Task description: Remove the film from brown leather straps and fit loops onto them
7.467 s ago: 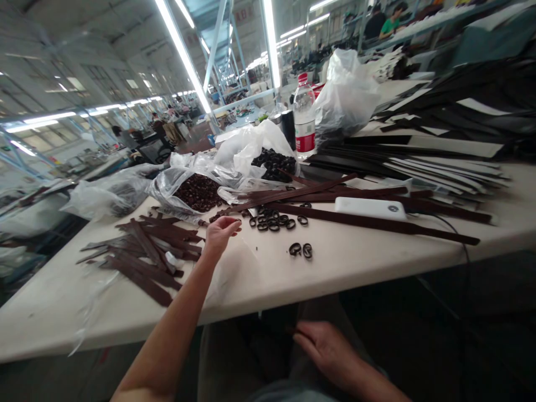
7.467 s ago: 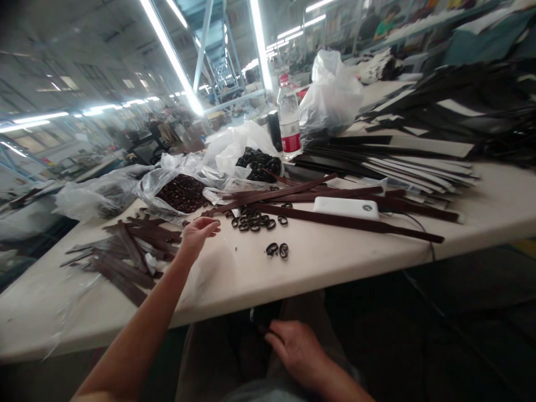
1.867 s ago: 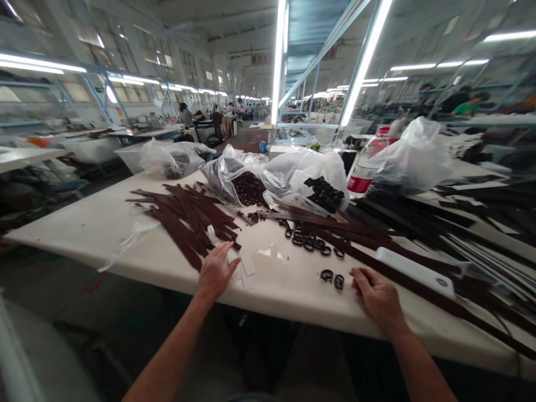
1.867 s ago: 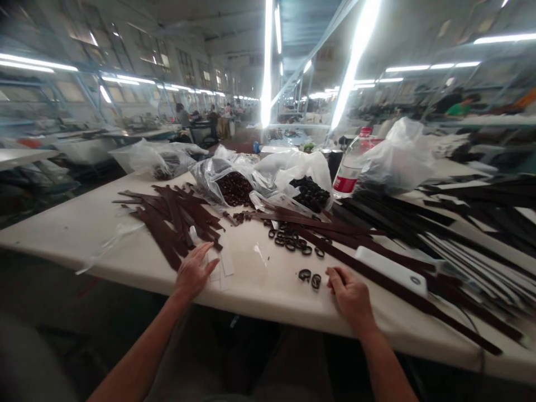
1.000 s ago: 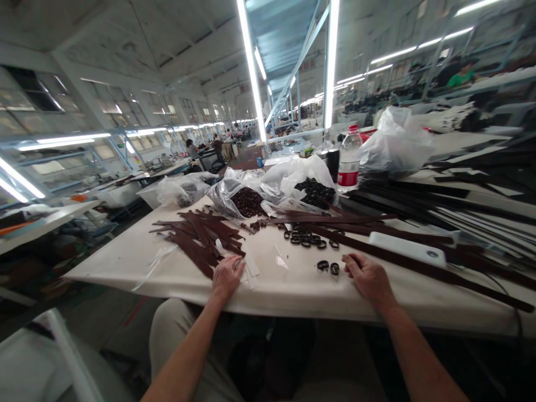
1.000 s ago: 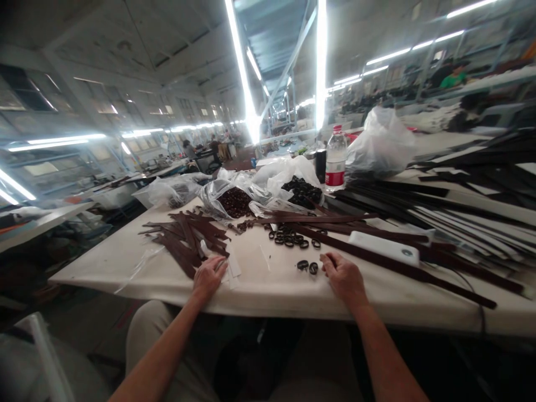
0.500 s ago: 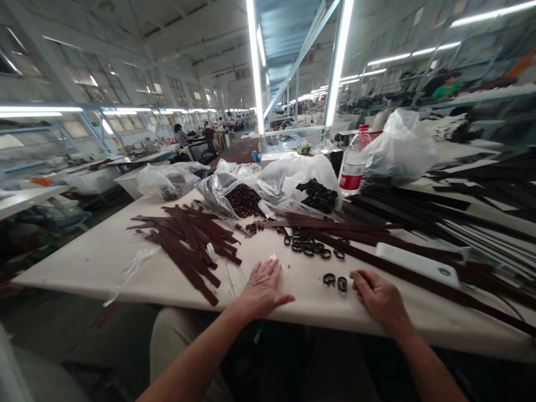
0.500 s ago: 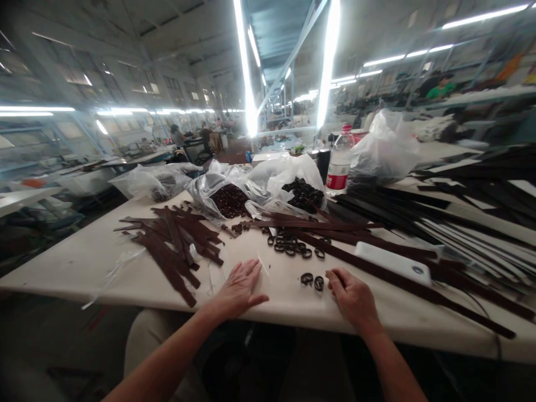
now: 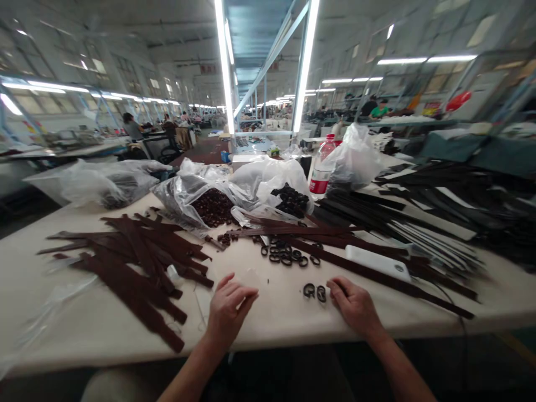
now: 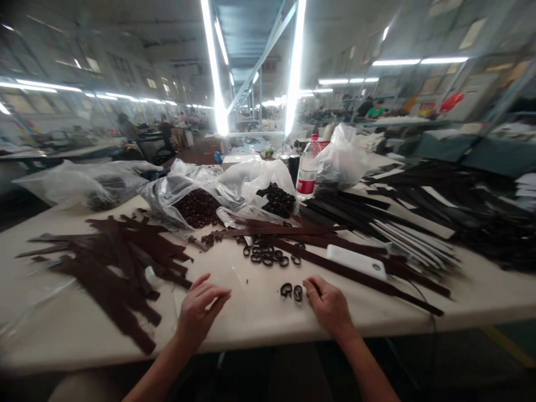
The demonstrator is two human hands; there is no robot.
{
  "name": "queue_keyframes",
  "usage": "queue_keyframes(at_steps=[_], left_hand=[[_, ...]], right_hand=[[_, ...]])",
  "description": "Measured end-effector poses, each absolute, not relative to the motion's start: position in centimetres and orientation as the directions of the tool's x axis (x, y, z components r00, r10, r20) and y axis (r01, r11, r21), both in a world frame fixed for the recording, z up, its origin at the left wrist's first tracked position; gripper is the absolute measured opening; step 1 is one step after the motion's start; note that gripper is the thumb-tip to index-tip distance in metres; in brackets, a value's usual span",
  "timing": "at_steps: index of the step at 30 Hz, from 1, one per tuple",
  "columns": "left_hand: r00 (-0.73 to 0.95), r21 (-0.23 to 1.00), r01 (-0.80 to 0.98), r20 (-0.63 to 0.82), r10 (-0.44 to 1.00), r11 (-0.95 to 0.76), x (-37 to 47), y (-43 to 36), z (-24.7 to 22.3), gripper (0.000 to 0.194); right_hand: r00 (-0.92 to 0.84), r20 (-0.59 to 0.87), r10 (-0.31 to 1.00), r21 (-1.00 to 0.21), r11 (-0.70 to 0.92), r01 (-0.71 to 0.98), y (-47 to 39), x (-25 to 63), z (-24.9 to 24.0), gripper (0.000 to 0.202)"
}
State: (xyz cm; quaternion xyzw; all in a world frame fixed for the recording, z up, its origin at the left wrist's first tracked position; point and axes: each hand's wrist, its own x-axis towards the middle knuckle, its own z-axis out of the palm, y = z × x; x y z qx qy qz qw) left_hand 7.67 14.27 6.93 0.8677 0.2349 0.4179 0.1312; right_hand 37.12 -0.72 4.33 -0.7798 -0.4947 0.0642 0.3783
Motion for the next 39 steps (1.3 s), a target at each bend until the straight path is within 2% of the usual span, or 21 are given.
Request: queue_keyframes(at_steps=[5, 8, 11, 14, 21, 26, 30, 33, 35, 37, 39], left_hand=[[0.492, 0.529, 0.208, 0.67, 0.556, -0.823, 5.9, 14.2, 6.4, 0.018], [0.422, 0.567, 0.217, 0.679, 0.6, -0.795, 5.5, 14.4, 6.1, 0.033], [0.436, 0.517, 0.236, 0.701, 0.565, -0.823, 5.7, 14.6, 5.8, 0.022], [0.465, 0.462, 0.253, 0.712, 0.526, -0.85, 6.0, 14.5, 5.8, 0.013], [0.523, 0.441, 0.23, 0.696, 0.493, -0.867, 6.4, 13.9, 6.2, 0.017], [0.536, 0.48, 0.229, 0.664, 0.521, -0.847, 6.6, 13.9, 5.9, 0.019], [0.526, 0.556, 0.214, 0.627, 0.575, -0.803, 6.8, 14.0, 5.6, 0.018], [0.516, 0.67, 0.178, 0.56, 0.649, -0.72, 6.8, 14.2, 5.5, 0.022], [0.492, 0.785, 0.131, 0.478, 0.728, -0.605, 6.8, 14.2, 5.6, 0.038], [0.476, 0.906, 0.027, 0.36, 0.803, -0.422, 6.8, 14.0, 6.1, 0.057], [0.491, 0.97, -0.139, 0.244, 0.836, -0.201, 6.9, 13.6, 6.9, 0.07]], right_hand=[[0.468, 0.316, 0.826, -0.651, -0.17, 0.74, 0.6, 36.0, 6.0, 0.033], [0.318, 0.43, 0.845, -0.536, -0.045, 0.843, 4.0, 36.0, 7.9, 0.026], [0.213, 0.438, 0.873, -0.45, 0.008, 0.893, 9.0, 36.8, 9.4, 0.025], [0.165, 0.406, 0.899, -0.366, -0.006, 0.931, 14.1, 37.9, 9.9, 0.025], [0.153, 0.337, 0.929, -0.22, -0.08, 0.972, 19.2, 38.8, 8.8, 0.013], [0.136, 0.352, 0.926, -0.158, -0.084, 0.984, 18.8, 38.7, 9.4, 0.018], [0.118, 0.392, 0.912, -0.124, -0.074, 0.989, 17.1, 38.0, 11.3, 0.025], [0.06, 0.42, 0.906, -0.108, -0.016, 0.994, 14.1, 36.7, 13.7, 0.022], [-0.031, 0.456, 0.89, -0.069, 0.07, 0.995, 11.1, 35.4, 15.5, 0.024], [-0.148, 0.48, 0.864, -0.034, 0.187, 0.982, 7.5, 34.0, 16.9, 0.03], [-0.214, 0.48, 0.851, -0.073, 0.282, 0.957, 3.8, 32.6, 17.5, 0.033]])
